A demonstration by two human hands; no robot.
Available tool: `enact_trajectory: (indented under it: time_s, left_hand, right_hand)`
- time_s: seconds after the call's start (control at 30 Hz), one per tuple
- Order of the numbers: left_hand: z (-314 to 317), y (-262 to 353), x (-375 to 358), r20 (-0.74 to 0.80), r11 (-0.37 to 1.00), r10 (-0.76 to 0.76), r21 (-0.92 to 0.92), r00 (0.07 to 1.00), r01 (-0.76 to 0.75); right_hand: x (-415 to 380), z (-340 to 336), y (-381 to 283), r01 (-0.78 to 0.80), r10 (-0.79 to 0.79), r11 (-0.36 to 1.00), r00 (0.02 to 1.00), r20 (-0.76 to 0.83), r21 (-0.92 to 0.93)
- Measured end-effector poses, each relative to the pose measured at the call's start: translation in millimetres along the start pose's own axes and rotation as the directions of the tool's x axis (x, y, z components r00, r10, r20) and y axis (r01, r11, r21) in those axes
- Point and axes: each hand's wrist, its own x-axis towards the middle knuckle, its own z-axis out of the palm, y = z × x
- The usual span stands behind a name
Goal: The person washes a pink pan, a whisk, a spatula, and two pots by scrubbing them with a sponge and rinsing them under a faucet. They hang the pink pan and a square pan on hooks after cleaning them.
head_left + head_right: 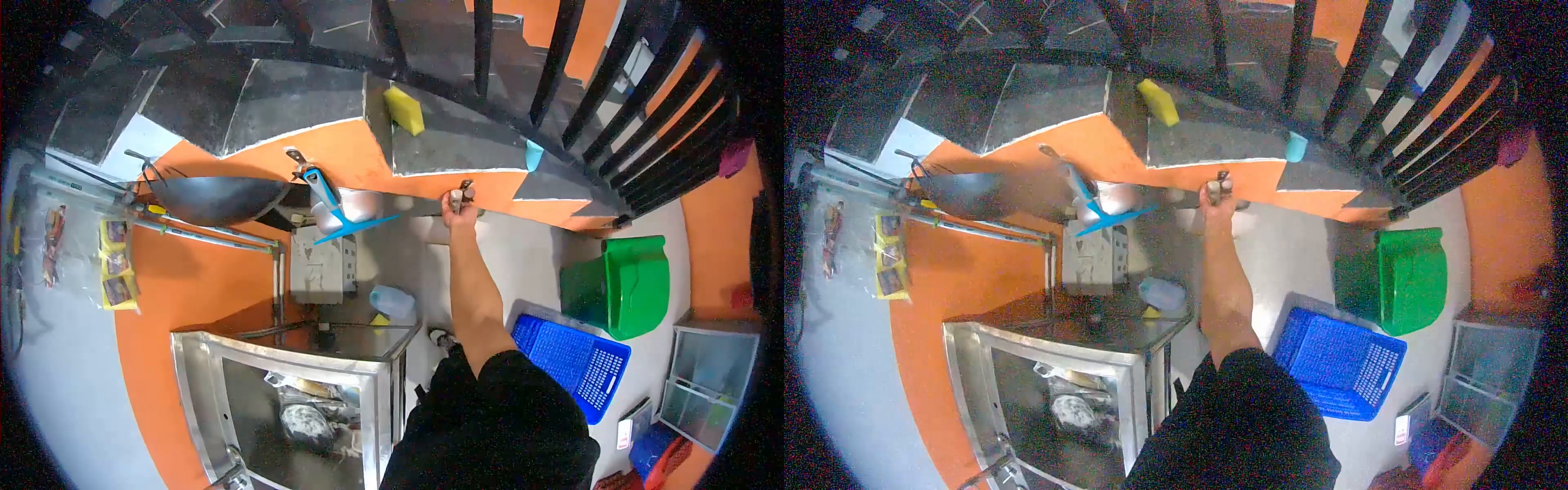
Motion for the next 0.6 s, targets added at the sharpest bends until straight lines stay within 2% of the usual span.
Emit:
enact_trajectory:
  time_s: [0.07, 0.13, 0.23, 0.27, 0.33, 0.4, 0.43, 0.5, 0.53, 0.6]
  left_hand:
    - [2.6, -0.9, -2.9, 0.003, 1.000, -0.012, -0.006, 1.000, 0.012]
    - [5.6, -1.3, -5.6, 0.010, 1.000, -0.022, -0.013, 1.000, 0.022]
    - [9.5, -2.3, -10.2, 0.016, 0.998, -0.048, -0.028, 0.999, 0.048]
    - [9.9, -3.8, -11.3, 0.015, 0.998, -0.050, -0.031, 0.999, 0.051]
    - [11.2, -5.6, -11.9, 0.017, 0.997, -0.061, -0.041, 0.998, 0.062]
    - [13.7, -10.0, -13.1, 0.015, 0.996, -0.073, -0.051, 0.997, 0.074]
    - [13.8, -12.8, -13.1, 0.012, 0.996, -0.078, -0.047, 0.997, 0.078]
    - [15.0, -17.2, -13.8, 0.017, 0.995, -0.086, -0.049, 0.996, 0.086]
    - [14.2, -21.2, -13.7, 0.018, 0.995, -0.091, -0.046, 0.996, 0.091]
    - [15.9, -25.1, -11.0, 0.018, 0.994, -0.096, -0.048, 0.995, 0.096]
  right_hand:
    - [-9.2, 10.9, -0.9, 0.026, -0.026, 1.000, 0.994, -0.103, -0.010]
    - [-27.3, 18.8, -6.8, -0.125, 0.119, 0.991, 0.986, -0.116, -0.048]
    - [-47.7, -1.7, -12.1, -0.246, 0.190, 0.942, 0.951, -0.242, -0.227]
    - [-58.7, -16.0, -16.7, -0.244, 0.180, 0.938, 0.950, -0.254, -0.245]
    - [-83.1, -46.5, -28.9, -0.127, 0.090, 0.973, 0.978, -0.190, -0.192]
    - [-121.7, -26.6, -32.4, -0.234, 0.081, 0.923, 0.894, -0.441, -0.305]
    - [-125.6, -43.7, -41.7, -0.231, 0.071, 0.920, 0.893, -0.445, -0.317]
    - [-117.6, -90.4, -66.1, -0.351, 0.261, 0.906, 0.903, -0.341, -0.236]
    - [-134.2, -88.4, -69.8, -0.349, 0.254, 0.904, 0.903, -0.346, -0.247]
    - [-173.6, -81.2, -73.2, -0.371, 0.150, 0.777, 0.894, -0.423, -0.509]
